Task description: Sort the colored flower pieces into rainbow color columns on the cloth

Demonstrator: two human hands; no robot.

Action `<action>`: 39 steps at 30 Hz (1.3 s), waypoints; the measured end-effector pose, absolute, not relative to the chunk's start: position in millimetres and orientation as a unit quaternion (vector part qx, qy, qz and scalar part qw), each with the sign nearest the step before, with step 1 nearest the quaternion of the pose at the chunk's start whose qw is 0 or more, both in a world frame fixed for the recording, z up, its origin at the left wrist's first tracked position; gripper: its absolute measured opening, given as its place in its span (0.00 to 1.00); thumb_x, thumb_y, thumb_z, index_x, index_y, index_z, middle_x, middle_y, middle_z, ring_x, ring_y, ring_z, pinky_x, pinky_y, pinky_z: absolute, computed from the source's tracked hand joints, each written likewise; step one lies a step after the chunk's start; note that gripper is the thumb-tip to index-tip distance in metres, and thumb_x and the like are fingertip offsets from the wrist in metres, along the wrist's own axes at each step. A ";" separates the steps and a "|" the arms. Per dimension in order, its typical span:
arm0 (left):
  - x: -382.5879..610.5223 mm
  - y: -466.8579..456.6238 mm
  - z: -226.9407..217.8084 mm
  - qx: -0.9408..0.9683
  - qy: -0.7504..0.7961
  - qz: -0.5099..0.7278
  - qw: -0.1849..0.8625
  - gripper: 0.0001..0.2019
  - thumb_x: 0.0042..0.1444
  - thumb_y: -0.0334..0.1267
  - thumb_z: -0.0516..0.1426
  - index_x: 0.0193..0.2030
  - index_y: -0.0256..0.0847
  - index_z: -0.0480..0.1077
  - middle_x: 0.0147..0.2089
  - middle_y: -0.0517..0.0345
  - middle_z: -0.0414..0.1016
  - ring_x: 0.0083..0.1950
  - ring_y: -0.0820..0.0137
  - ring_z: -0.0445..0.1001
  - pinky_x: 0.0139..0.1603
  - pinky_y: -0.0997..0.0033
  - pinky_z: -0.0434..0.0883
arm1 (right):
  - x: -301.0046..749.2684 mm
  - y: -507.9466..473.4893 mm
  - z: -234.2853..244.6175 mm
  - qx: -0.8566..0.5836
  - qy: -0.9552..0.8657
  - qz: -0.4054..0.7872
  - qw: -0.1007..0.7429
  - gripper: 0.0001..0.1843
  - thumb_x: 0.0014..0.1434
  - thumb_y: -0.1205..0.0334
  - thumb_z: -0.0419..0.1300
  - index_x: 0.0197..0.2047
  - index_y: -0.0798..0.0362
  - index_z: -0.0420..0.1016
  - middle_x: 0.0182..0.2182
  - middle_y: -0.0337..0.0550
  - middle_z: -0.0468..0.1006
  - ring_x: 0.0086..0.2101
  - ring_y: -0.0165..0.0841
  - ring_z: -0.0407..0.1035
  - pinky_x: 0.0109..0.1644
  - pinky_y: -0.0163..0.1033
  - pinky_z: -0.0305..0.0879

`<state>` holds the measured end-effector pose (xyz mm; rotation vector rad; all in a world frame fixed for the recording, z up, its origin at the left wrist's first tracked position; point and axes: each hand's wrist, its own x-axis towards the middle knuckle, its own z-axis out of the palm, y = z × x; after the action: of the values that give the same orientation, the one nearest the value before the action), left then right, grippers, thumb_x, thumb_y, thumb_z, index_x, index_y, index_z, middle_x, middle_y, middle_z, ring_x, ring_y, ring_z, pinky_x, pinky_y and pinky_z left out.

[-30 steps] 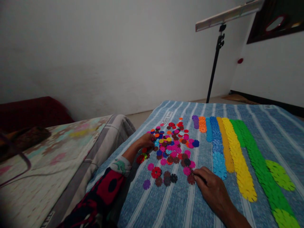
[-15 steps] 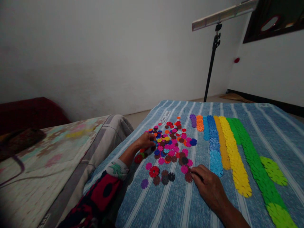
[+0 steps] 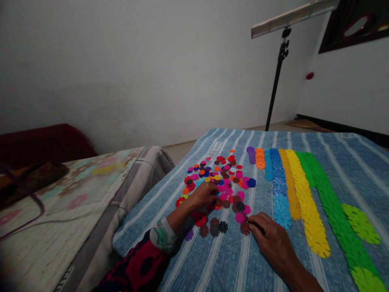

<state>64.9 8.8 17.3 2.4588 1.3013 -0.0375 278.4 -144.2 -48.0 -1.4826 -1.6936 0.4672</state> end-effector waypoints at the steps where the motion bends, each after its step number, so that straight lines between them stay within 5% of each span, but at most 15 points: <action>1: 65.4 6.8 17.2 0.868 0.466 -0.013 0.173 0.06 0.46 0.27 0.56 0.28 0.38 0.74 0.30 0.57 0.73 0.34 0.69 0.69 0.34 0.74 0.61 | 278.2 -144.3 -47.6 -0.588 -0.672 0.187 0.409 0.13 0.61 0.55 0.53 0.35 0.47 0.79 0.31 0.41 0.79 0.33 0.35 0.76 0.37 0.38 0.71; 21: 45.5 25.0 3.7 0.828 0.435 0.140 0.324 0.11 0.47 0.25 0.53 0.33 0.34 0.76 0.30 0.60 0.72 0.31 0.73 0.68 0.34 0.76 0.64 | 278.8 -139.0 -49.0 -0.590 -0.680 0.191 0.391 0.12 0.62 0.60 0.52 0.36 0.48 0.78 0.32 0.41 0.78 0.34 0.35 0.74 0.40 0.39 0.68; 39: 241.1 58.0 3.4 0.906 0.355 0.120 0.196 0.18 0.49 0.23 0.53 0.44 0.35 0.77 0.43 0.51 0.80 0.44 0.68 0.75 0.49 0.71 0.69 | 270.0 -133.8 -38.7 -0.599 -0.669 0.218 0.382 0.13 0.61 0.69 0.53 0.33 0.51 0.77 0.32 0.41 0.76 0.35 0.32 0.73 0.42 0.36 0.64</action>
<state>241.1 58.0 3.4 2.5379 0.9956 0.3354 270.0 -133.8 -38.7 -1.5292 -1.7056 0.5558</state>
